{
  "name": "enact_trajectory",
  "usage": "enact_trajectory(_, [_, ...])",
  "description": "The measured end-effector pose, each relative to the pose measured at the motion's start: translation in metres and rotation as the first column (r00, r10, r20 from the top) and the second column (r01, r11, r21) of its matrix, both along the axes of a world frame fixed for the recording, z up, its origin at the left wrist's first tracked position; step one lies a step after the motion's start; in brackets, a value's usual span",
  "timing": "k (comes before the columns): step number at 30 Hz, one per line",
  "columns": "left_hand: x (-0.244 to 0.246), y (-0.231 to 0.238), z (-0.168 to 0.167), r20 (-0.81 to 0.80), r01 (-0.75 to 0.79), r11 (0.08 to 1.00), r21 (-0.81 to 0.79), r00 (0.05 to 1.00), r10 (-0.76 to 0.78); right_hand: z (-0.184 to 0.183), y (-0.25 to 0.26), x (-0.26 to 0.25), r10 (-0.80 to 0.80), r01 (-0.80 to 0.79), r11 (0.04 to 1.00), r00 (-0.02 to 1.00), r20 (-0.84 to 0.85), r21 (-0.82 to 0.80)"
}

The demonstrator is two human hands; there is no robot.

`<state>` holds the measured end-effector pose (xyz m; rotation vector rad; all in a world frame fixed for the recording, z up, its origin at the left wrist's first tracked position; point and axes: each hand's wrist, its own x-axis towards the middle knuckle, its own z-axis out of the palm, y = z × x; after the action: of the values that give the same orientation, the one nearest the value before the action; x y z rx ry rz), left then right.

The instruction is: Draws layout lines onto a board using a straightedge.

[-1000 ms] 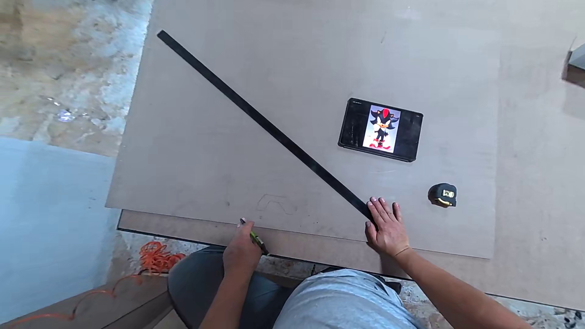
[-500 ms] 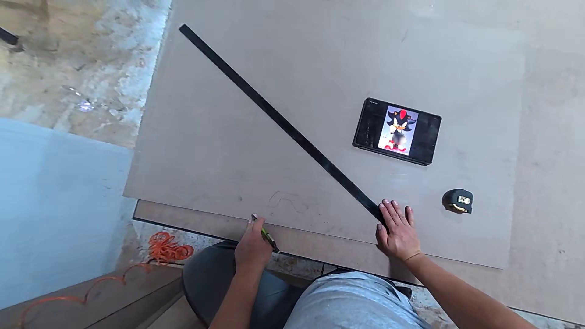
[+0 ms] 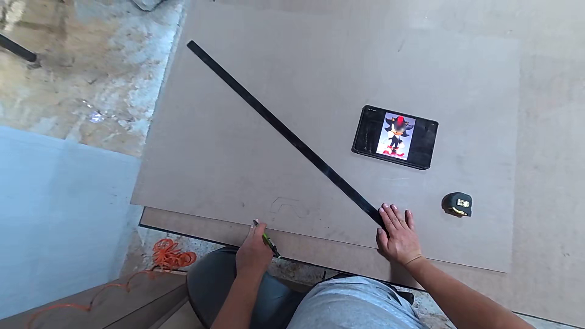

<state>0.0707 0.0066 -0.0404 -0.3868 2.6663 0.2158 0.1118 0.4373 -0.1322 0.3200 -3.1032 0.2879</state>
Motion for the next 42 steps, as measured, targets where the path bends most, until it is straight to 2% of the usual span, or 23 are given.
enact_trajectory(7, [-0.0034,0.0016,0.0061,0.059,-0.011,1.0,-0.003,0.998,0.011,-0.0001,-0.0007,0.0001,-0.006,0.006,1.0,1.0,-0.023,-0.004])
enact_trajectory(42, [0.0015,-0.0023,-0.0004,-0.027,0.009,1.0,0.009,1.0,-0.008,-0.0019,-0.0008,0.0007,-0.012,0.012,1.0,0.999,-0.034,-0.005])
